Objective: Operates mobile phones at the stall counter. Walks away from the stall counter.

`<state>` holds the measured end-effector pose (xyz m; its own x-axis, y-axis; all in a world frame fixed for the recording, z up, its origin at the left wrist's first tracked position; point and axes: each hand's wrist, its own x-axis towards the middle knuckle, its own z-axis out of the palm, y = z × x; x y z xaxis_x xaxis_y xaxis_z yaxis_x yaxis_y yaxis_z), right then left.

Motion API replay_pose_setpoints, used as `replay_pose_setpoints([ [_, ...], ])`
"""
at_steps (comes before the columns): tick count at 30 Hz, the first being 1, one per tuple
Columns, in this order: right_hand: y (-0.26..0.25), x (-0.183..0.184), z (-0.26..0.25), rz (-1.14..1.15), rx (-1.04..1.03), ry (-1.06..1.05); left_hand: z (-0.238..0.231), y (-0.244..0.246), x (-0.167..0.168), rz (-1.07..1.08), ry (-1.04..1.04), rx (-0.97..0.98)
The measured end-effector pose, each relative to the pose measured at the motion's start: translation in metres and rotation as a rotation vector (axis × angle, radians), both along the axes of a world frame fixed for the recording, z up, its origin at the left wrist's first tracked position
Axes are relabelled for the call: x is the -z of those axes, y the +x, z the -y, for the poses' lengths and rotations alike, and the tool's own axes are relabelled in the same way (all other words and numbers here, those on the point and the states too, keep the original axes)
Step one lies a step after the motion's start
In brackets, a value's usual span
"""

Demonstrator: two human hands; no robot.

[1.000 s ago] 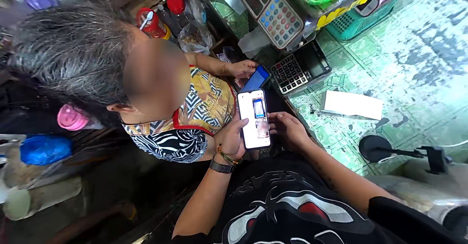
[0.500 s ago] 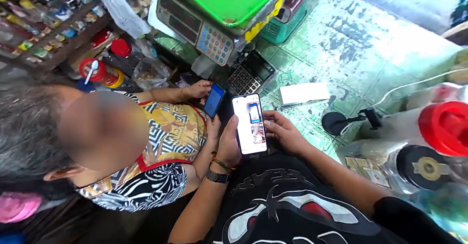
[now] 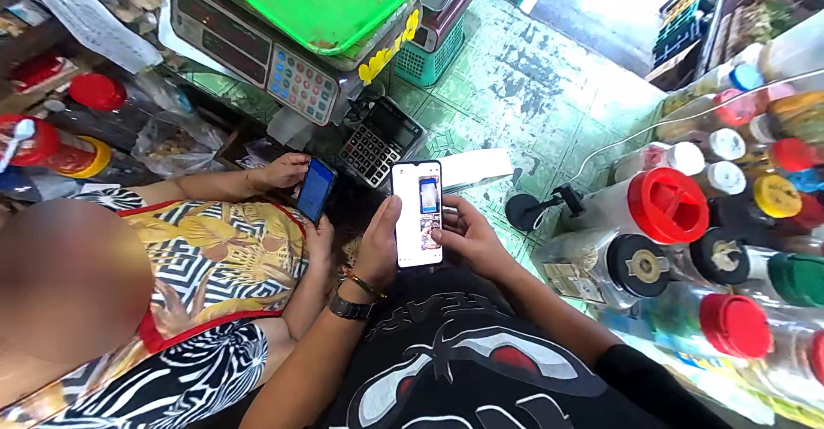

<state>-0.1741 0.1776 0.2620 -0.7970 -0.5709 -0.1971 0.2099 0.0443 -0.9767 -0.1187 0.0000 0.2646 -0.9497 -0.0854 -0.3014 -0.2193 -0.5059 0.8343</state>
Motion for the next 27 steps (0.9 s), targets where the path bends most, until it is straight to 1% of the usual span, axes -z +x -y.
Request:
replay_pose_setpoints([
  [3,-0.004,0.008,0.000,0.022,-0.015,-0.021,-0.003,0.000,0.002,0.017,-0.009,-0.026],
  [6,-0.008,0.014,0.004,0.052,-0.073,-0.081,0.000,0.002,0.006,0.036,-0.042,-0.099],
  [8,-0.009,0.018,0.011,0.161,-0.080,-0.132,0.005,0.003,0.012,0.045,-0.085,-0.153],
  [11,-0.014,0.022,0.030,0.428,-0.049,-0.182,0.013,0.005,0.015,0.137,-0.173,-0.205],
  [13,-0.017,0.023,0.044,0.515,-0.046,-0.218,0.016,0.006,0.015,0.190,-0.211,-0.225],
  [15,-0.019,0.023,0.054,0.522,-0.069,-0.217,0.018,0.010,0.017,0.192,-0.226,-0.234],
  [18,-0.024,0.022,0.069,0.520,-0.073,-0.210,0.027,0.011,0.023,0.131,-0.220,-0.281],
  [20,-0.026,0.026,0.081,0.541,-0.032,-0.192,0.036,0.014,0.030,0.123,-0.171,-0.279],
  [22,-0.031,0.039,0.092,0.560,0.006,-0.179,0.049,0.016,0.041,0.127,-0.063,-0.266],
  [24,-0.036,0.055,0.101,0.639,0.077,-0.173,0.062,0.022,0.059,0.176,0.054,-0.238],
  [25,-0.038,0.062,0.104,0.697,0.130,-0.177,0.066,0.026,0.067,0.230,0.060,-0.243],
  [26,-0.041,0.070,0.108,0.751,0.187,-0.182,0.069,0.030,0.074,0.292,0.006,-0.260],
  [27,-0.045,0.078,0.111,0.786,0.238,-0.183,0.070,0.034,0.083,0.351,-0.117,-0.272],
])
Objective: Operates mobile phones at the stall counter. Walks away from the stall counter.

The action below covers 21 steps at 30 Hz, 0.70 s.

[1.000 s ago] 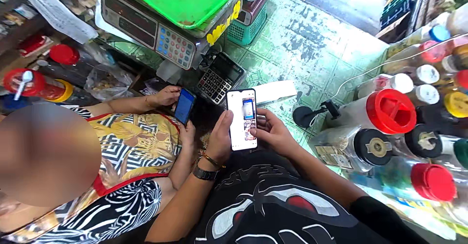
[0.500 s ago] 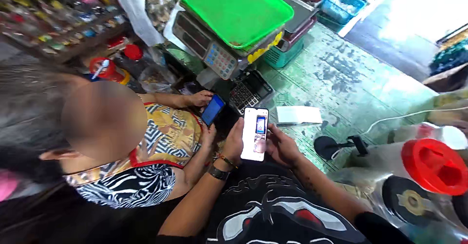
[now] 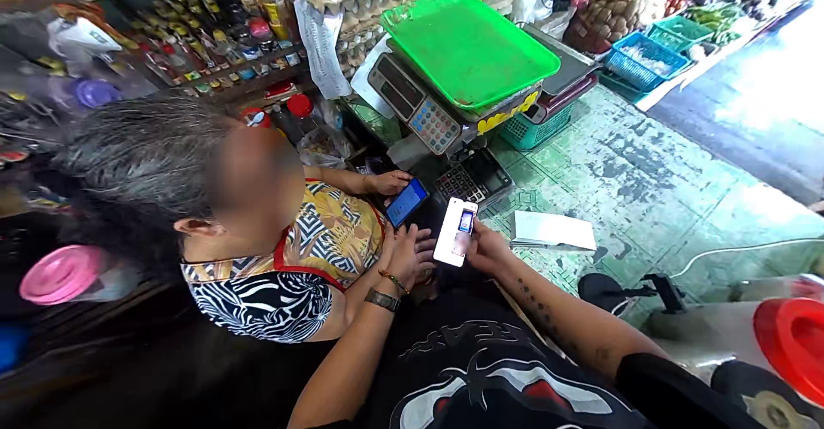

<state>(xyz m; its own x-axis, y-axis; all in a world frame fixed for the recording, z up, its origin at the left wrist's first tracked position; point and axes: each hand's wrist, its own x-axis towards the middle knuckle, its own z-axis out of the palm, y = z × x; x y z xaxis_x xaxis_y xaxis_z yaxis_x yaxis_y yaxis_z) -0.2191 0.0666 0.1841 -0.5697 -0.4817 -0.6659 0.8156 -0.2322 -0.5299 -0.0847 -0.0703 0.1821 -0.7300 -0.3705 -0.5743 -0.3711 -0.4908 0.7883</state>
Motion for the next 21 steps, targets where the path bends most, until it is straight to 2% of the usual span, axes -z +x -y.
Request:
replay_pose_setpoints([
  [4,-0.018,0.037,0.006,-0.026,0.092,0.055,0.001,0.036,0.040,0.175,-0.622,0.262],
  [6,-0.020,0.046,0.007,-0.076,0.104,0.087,-0.003,0.055,0.054,0.199,-0.741,0.373],
  [12,-0.002,0.067,-0.010,-0.145,0.247,0.128,-0.013,0.102,0.083,0.223,-0.531,0.649],
  [14,0.005,0.072,-0.020,-0.068,0.365,0.140,-0.015,0.116,0.098,0.190,-0.514,0.654],
  [17,-0.005,0.078,-0.028,0.009,0.500,0.183,-0.012,0.127,0.101,0.183,-0.488,0.610],
  [21,-0.030,0.076,-0.030,0.003,0.500,0.221,-0.011,0.131,0.093,0.206,-0.480,0.569],
])
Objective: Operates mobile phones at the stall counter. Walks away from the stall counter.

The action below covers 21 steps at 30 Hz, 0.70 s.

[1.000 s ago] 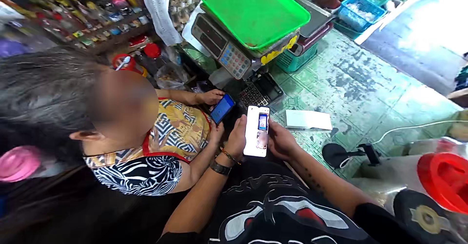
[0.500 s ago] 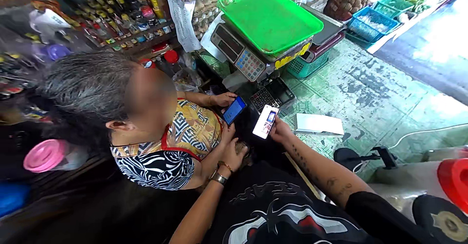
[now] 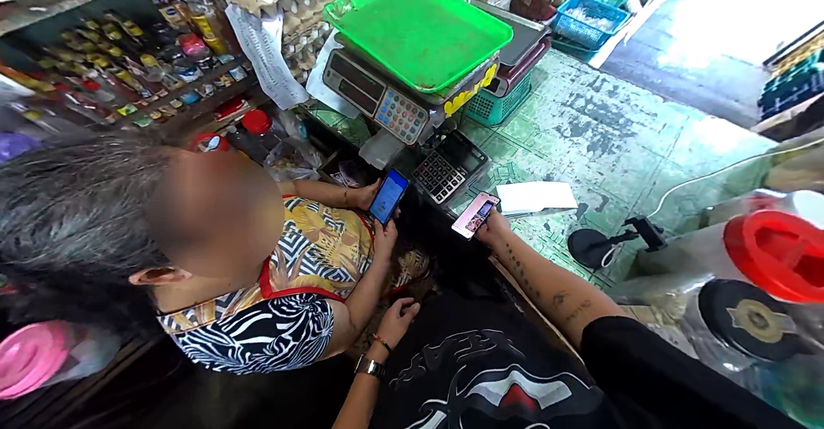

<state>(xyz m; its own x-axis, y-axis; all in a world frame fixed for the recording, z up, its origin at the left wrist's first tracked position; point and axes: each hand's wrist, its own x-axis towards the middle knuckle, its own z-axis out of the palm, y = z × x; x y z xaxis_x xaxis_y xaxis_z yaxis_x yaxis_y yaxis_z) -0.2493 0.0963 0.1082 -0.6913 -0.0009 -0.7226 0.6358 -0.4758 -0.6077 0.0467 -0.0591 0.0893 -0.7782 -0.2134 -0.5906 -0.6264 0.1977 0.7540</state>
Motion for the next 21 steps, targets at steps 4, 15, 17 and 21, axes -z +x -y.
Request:
replay_pose_setpoints([
  [4,-0.021,0.010,0.002,0.017,-0.027,0.059,-0.003,0.003,0.002,0.005,0.020,-0.012],
  [15,-0.015,-0.001,0.005,-0.103,-0.167,0.287,-0.007,0.012,0.010,0.041,0.147,-0.085],
  [17,-0.019,0.007,0.003,-0.177,-0.225,0.326,-0.009,0.010,0.013,0.063,0.180,-0.089],
  [21,-0.027,0.013,-0.004,-0.259,-0.318,0.440,-0.019,-0.001,0.012,0.101,0.246,-0.042],
])
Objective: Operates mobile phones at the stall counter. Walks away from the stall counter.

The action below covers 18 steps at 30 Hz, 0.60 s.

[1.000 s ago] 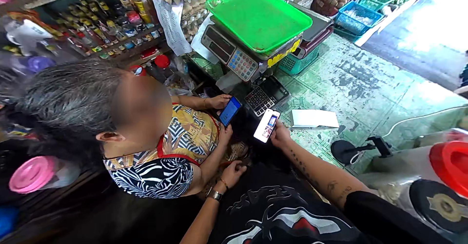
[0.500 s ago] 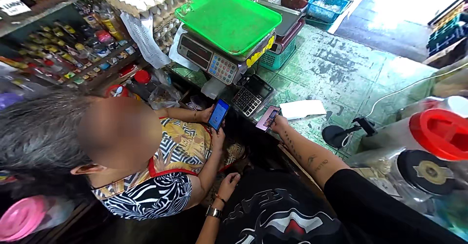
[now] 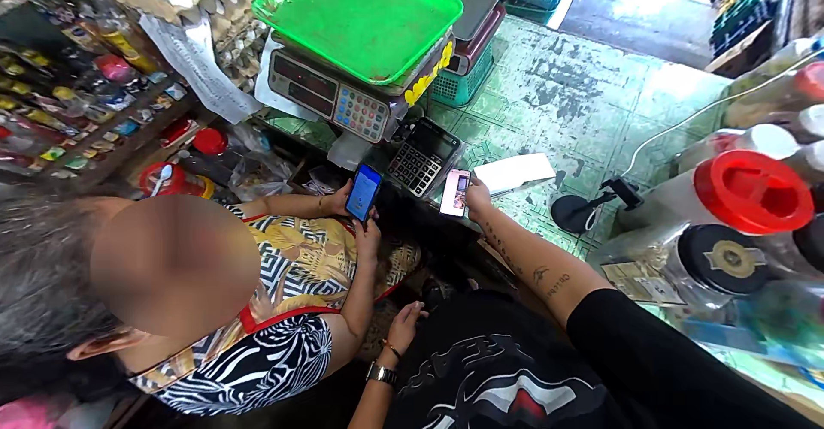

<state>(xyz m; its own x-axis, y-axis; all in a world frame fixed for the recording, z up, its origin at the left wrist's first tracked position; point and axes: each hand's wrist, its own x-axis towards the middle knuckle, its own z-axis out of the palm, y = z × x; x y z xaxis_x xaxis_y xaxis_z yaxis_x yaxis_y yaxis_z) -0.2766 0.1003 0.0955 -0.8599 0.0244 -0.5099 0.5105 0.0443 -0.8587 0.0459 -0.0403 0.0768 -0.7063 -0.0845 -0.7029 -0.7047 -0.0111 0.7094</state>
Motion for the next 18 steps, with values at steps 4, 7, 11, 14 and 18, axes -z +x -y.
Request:
replay_pose_setpoints([
  [4,0.008,-0.017,-0.013,-0.048,-0.035,0.142,-0.012,-0.010,0.006,0.000,0.040,0.073],
  [7,0.048,-0.027,-0.043,-0.173,-0.058,0.190,-0.022,-0.020,0.009,0.013,0.065,0.150],
  [11,0.135,-0.025,-0.110,-0.277,-0.278,0.226,-0.041,-0.037,0.012,0.046,0.055,0.275],
  [14,0.198,-0.014,-0.165,-0.114,-0.456,0.260,-0.059,-0.056,0.011,0.072,0.032,0.400],
  [18,0.268,0.033,-0.250,0.232,-0.713,0.372,-0.092,-0.083,0.001,0.032,0.018,0.560],
])
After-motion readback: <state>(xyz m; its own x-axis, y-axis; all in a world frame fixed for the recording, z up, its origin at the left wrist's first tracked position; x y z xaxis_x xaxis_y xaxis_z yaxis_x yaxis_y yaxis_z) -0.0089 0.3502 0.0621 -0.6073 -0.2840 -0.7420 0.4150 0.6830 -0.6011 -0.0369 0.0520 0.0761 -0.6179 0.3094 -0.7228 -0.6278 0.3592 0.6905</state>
